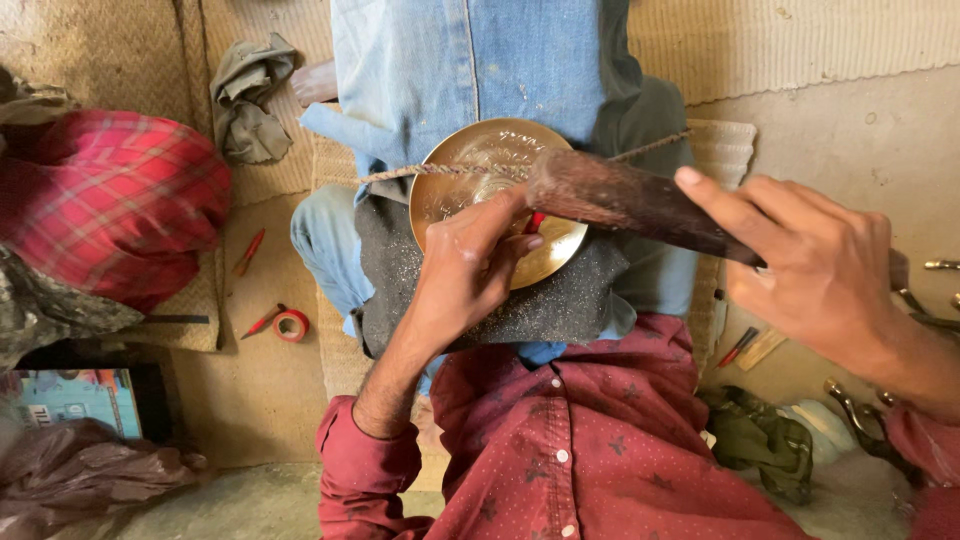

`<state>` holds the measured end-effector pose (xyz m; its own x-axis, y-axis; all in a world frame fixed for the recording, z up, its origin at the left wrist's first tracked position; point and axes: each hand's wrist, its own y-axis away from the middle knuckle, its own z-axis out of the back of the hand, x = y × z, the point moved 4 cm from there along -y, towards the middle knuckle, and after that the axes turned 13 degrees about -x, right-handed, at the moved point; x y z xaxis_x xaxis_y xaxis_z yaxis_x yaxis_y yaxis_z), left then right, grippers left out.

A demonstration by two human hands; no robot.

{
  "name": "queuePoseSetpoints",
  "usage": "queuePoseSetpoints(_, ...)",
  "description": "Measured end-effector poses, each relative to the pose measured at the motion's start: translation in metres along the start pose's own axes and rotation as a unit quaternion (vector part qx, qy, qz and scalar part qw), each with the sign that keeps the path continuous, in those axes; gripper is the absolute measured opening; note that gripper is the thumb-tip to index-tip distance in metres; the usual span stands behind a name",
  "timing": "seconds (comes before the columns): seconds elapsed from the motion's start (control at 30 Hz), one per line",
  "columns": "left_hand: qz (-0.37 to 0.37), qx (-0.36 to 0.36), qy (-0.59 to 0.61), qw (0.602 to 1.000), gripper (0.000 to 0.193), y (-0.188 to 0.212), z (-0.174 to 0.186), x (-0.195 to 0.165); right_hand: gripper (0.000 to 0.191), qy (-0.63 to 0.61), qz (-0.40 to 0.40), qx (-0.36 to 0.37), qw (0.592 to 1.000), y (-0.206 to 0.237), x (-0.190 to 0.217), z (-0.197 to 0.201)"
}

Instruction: The person sits on the floor with a brass plate held against their lap by a rope strap, holds a red-handled punch against the plate's surface, and repeatedly strikes the punch with a wooden mallet to emboss a decorative pattern. They reposition the punch across the plate and briefly set the plate aside before resuming hammering.

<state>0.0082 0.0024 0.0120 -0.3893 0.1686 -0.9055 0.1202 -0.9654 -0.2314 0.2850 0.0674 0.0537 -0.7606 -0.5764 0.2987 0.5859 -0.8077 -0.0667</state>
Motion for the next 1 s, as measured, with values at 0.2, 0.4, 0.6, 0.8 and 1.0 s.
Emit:
queuePoseSetpoints(0.2,0.037,0.009,0.015,0.999,0.042,0.001,0.002,0.000,0.085,-0.036,0.019,-0.080,0.996,0.007,0.010,-0.005)
queuePoseSetpoints(0.4,0.123,-0.119,0.017,0.985,0.052,0.017,0.013,0.002,0.066,-0.344,-0.142,-0.228,0.900,0.036,-0.005,-0.086)
queuePoseSetpoints(0.6,0.083,-0.103,0.005,0.991,0.047,0.017,0.008,-0.001,0.062,-0.416,-0.188,-0.226,0.860,0.046,-0.012,-0.131)
queuePoseSetpoints(0.8,0.081,-0.066,-0.003,0.994,0.050,0.011,0.010,-0.006,0.078,-0.324,-0.129,-0.173,0.921,0.025,-0.011,-0.074)
queuePoseSetpoints(1.0,0.074,-0.037,-0.001,0.997,0.047,0.007,0.010,-0.006,0.084,-0.236,0.025,-0.194,0.952,-0.014,0.001,-0.027)
